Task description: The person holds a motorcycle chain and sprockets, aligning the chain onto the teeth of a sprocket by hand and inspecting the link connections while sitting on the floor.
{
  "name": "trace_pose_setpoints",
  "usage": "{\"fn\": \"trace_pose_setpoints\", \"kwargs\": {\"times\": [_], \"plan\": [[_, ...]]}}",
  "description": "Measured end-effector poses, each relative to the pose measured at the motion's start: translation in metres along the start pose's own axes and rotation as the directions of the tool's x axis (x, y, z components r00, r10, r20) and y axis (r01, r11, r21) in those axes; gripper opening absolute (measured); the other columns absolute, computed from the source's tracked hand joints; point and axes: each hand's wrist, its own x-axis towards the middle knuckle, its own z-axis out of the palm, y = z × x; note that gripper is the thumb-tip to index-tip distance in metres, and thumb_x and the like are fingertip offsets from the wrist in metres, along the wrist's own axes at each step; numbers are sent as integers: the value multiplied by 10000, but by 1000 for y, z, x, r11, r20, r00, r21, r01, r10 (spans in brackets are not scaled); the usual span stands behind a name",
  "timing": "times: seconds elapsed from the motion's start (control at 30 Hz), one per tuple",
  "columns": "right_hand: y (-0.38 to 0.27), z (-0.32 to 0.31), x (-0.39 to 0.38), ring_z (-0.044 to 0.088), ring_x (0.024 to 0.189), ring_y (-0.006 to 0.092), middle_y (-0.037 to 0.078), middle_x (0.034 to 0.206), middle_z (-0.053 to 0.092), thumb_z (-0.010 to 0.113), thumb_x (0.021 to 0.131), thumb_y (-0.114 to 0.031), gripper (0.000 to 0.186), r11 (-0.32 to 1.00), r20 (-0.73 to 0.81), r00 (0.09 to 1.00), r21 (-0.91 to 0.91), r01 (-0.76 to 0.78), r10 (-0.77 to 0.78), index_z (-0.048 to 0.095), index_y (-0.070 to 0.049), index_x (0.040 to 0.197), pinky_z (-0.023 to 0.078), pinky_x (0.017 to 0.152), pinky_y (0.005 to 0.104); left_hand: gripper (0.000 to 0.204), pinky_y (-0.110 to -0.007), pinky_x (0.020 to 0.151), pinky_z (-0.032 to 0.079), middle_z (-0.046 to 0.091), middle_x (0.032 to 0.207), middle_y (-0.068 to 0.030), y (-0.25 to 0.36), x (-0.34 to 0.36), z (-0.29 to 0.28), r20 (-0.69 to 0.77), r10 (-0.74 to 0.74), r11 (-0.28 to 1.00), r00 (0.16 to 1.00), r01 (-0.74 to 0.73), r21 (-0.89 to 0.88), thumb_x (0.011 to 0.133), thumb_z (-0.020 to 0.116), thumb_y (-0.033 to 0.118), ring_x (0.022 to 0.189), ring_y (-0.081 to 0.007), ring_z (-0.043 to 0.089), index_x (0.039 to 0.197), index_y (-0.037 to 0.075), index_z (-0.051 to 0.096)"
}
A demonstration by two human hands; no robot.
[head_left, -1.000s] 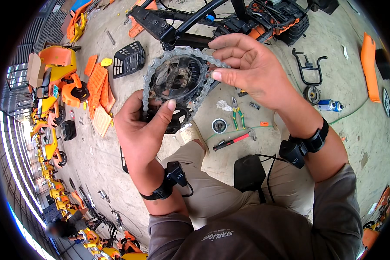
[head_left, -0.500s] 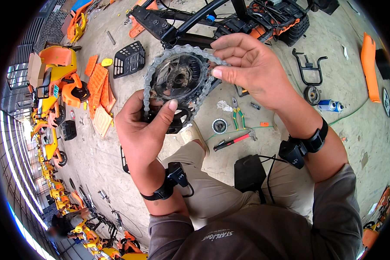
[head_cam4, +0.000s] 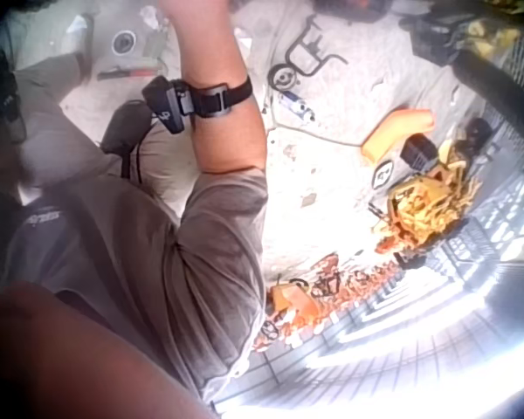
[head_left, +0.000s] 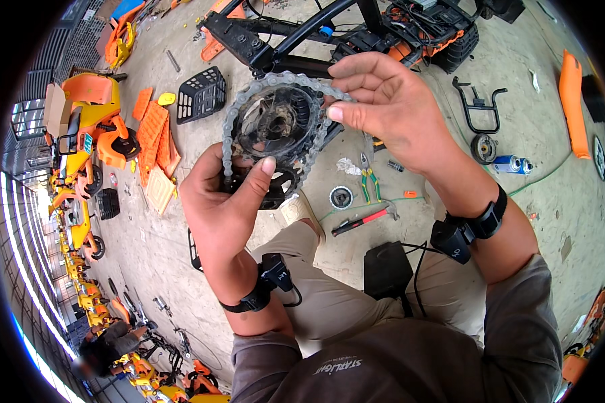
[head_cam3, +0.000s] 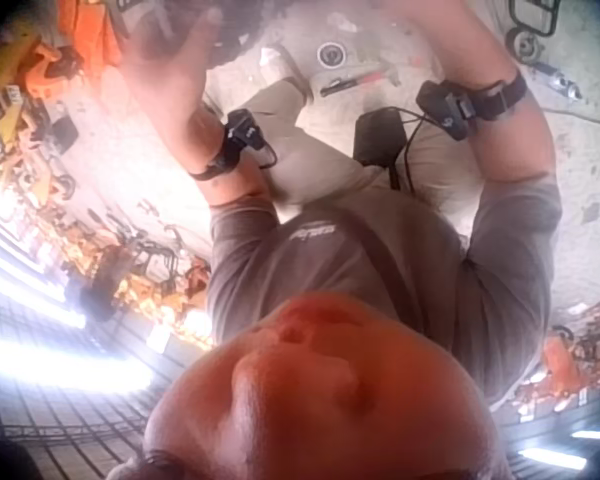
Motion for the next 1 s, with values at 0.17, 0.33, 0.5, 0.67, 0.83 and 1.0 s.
{"fn": "trace_pose_setpoints", "kwargs": {"times": [0.17, 0.33, 0.5, 0.67, 0.83, 1.0], "plan": [[-1, 0, 2, 612, 937, 147, 110, 1037, 610, 718, 772, 12, 395, 1000, -9, 1000, 21, -8, 8, 554, 10, 1131, 521, 822, 266, 155, -174, 597, 418, 603, 746, 12, 3, 1, 2, -1, -8, 1000, 1000, 8, -23, 789, 710, -30, 658, -29, 505, 906, -35, 607], [-2, -2, 3, 613, 940, 151, 115, 1034, 609, 722, 763, 20, 404, 1000, -11, 1000, 19, 5, -5, 551, 17, 1130, 520, 829, 267, 179, -176, 599, 421, 611, 770, 5, 4, 1, 2, -6, 9, 1000, 1000, -9, -26, 791, 700, -42, 670, -31, 517, 949, -39, 617], [-5, 0, 3, 609, 948, 153, 120, 1028, 610, 729, 757, 19, 411, 998, -37, 999, 53, 20, -18, 547, 22, 1125, 519, 831, 268, 189, -179, 613, 423, 625, 798, -8, 6, 1, 4, 31, -6, 1000, 999, 7, -30, 800, 686, -49, 687, -36, 525, 977, -40, 623], [-2, -1, 4, 607, 954, 154, 120, 1030, 611, 731, 758, 15, 400, 998, -29, 999, 61, 15, -13, 552, 22, 1115, 518, 836, 269, 184, -177, 616, 423, 629, 803, -12, 5, 1, 6, 37, -28, 999, 999, 29, -25, 805, 682, -47, 692, -38, 528, 978, -41, 623], [-2, -1, 3, 606, 957, 152, 110, 1029, 612, 728, 765, 8, 381, 1000, -25, 1000, 13, 6, -6, 559, 16, 1107, 517, 838, 270, 176, -177, 614, 424, 631, 802, -16, 3, 2, 6, 50, -31, 999, 998, 32, -16, 804, 683, -46, 692, -39, 529, 970, -41, 623], [-1, -2, 2, 600, 967, 146, 108, 1031, 613, 730, 771, -3, 373, 999, -9, 999, 5, 44, -44, 562, 9, 1103, 517, 825, 268, 174, -179, 608, 425, 628, 795, -16, 3, 1, 7, 42, -35, 999, 998, 36, -15, 804, 684, -44, 683, -40, 527, 967, -41, 624]]}}
